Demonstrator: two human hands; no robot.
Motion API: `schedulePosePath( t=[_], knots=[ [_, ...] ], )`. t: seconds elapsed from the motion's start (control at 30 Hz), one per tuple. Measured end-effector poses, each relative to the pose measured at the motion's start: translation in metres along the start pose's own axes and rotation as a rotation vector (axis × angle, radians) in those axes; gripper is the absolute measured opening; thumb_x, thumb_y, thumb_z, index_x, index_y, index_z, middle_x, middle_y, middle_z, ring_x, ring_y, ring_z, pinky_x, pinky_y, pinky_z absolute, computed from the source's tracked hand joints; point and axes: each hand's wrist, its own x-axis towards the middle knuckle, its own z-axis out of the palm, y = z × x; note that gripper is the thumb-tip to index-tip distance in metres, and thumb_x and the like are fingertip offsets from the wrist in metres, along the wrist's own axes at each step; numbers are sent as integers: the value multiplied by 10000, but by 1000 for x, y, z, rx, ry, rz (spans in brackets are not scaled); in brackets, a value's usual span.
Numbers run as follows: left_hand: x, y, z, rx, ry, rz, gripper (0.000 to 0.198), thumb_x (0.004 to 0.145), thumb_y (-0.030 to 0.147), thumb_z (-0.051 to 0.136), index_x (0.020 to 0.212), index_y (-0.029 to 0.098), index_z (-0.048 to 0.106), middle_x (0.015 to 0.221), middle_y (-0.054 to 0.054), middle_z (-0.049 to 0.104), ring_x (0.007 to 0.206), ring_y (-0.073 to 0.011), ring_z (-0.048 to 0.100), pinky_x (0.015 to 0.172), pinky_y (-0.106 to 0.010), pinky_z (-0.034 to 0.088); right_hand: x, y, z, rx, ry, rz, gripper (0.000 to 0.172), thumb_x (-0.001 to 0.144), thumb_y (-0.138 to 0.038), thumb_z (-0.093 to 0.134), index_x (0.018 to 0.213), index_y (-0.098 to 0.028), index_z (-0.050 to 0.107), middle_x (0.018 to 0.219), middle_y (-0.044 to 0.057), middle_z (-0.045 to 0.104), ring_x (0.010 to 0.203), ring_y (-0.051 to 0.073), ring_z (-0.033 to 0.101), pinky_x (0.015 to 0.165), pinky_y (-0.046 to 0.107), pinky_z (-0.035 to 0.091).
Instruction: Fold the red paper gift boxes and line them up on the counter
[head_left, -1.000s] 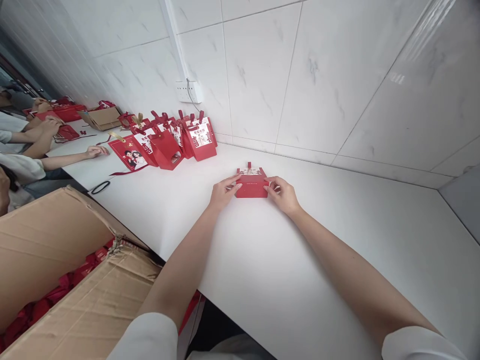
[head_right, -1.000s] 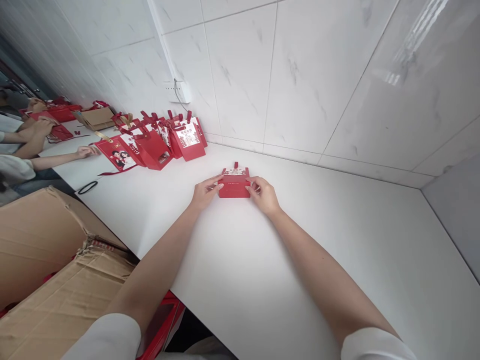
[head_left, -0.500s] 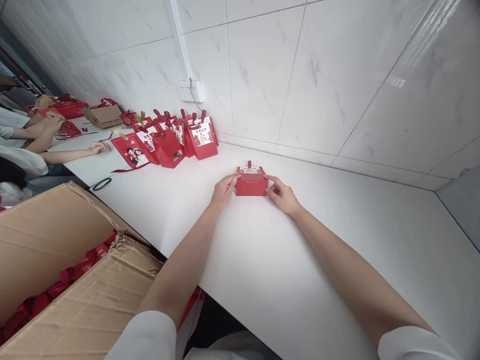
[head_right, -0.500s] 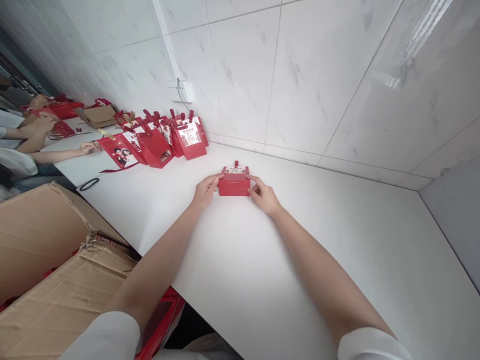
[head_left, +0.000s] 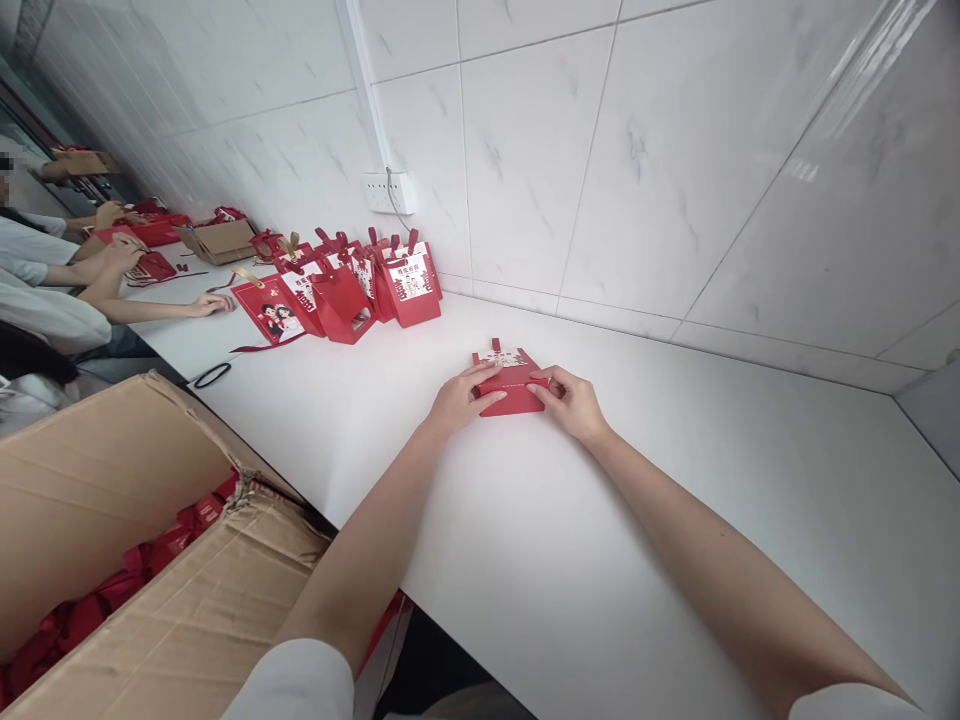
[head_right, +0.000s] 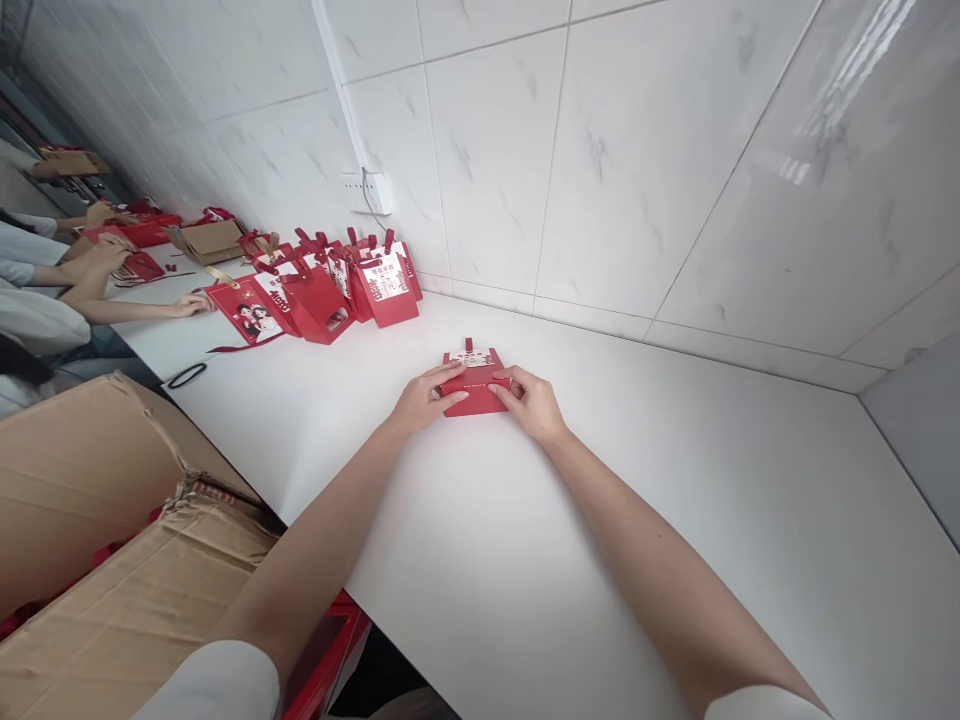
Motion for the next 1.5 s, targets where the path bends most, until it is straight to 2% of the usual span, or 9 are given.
schedulePosePath(
  t=[0.2,0.4,0.6,0.77,1.0,1.13,1.2,1.37,1.5],
  knots=[
    [1,4,0,9,18,-43,417,917,464,468,1312,359,552,1447,35,461,1323,-227,440,1104,-360,354,1,12,1,34,-46,27,376,901,-475,490,1175,-256,626,705,-7,528,645,161,497,667,312,475],
    [2,1,2,-79,96,-72,419,965,454,333,1300,347,561,1441,22,458,1320,-211,439,1124,-381,337,4,21,0,69,-9,91,424,927,-502,433,1277,-314,582,1183,63,581,1015,206,576,897,383,482],
    [7,-8,2,-419,194,-395,479,861,304,505,1339,290,484,1413,-77,486,917,-188,663,753,-357,577,8,28,8,288,47,360,565,908,-596,404,1377,-284,454,1346,84,549,1135,234,589,924,407,498],
    [8,-5,-1,-553,90,-513,326,837,318,498,1099,187,640,1147,-110,669,972,-223,666,796,-366,571,9,20,14,318,53,369,502,912,-564,426,1262,-235,569,1324,79,587,1208,241,552,1021,428,438],
    [6,-1,3,-573,16,-271,565,808,377,609,1328,236,436,1265,-95,619,1111,-217,617,962,-403,490,-3,-41,6,130,40,-120,549,967,-425,410,1483,-309,265,1490,31,405,1347,224,410,1119,427,352],
    [7,-3,3,-364,120,-296,571,891,444,491,1410,226,394,1417,-96,493,1301,-250,475,1103,-433,363,-12,-51,17,-91,-93,-356,535,962,-332,422,1476,-260,294,1478,71,415,1377,242,356,1147,480,318],
    [5,0,-1,-343,55,-246,614,909,515,432,1444,221,360,1526,-72,339,1416,-244,307,1159,-399,293,-15,-47,22,-100,-180,-451,478,956,-299,423,1429,-253,370,1473,77,420,1381,244,351,1138,497,336],
    [0,11,-8,-381,-182,-104,890,781,485,668,1506,249,209,1523,-84,336,1366,-268,388,1101,-370,394,-19,-39,23,-60,-124,-453,275,947,-286,436,1202,-271,538,1477,77,393,1341,266,410,1093,512,398],
    [1,12,-3,-398,-108,-140,619,902,501,477,1464,291,324,1413,-52,495,1270,-247,504,1049,-402,442,-20,-40,24,-26,113,-330,417,921,-346,516,1321,-304,406,1571,79,163,1395,300,319,1097,564,355]
  ],
)
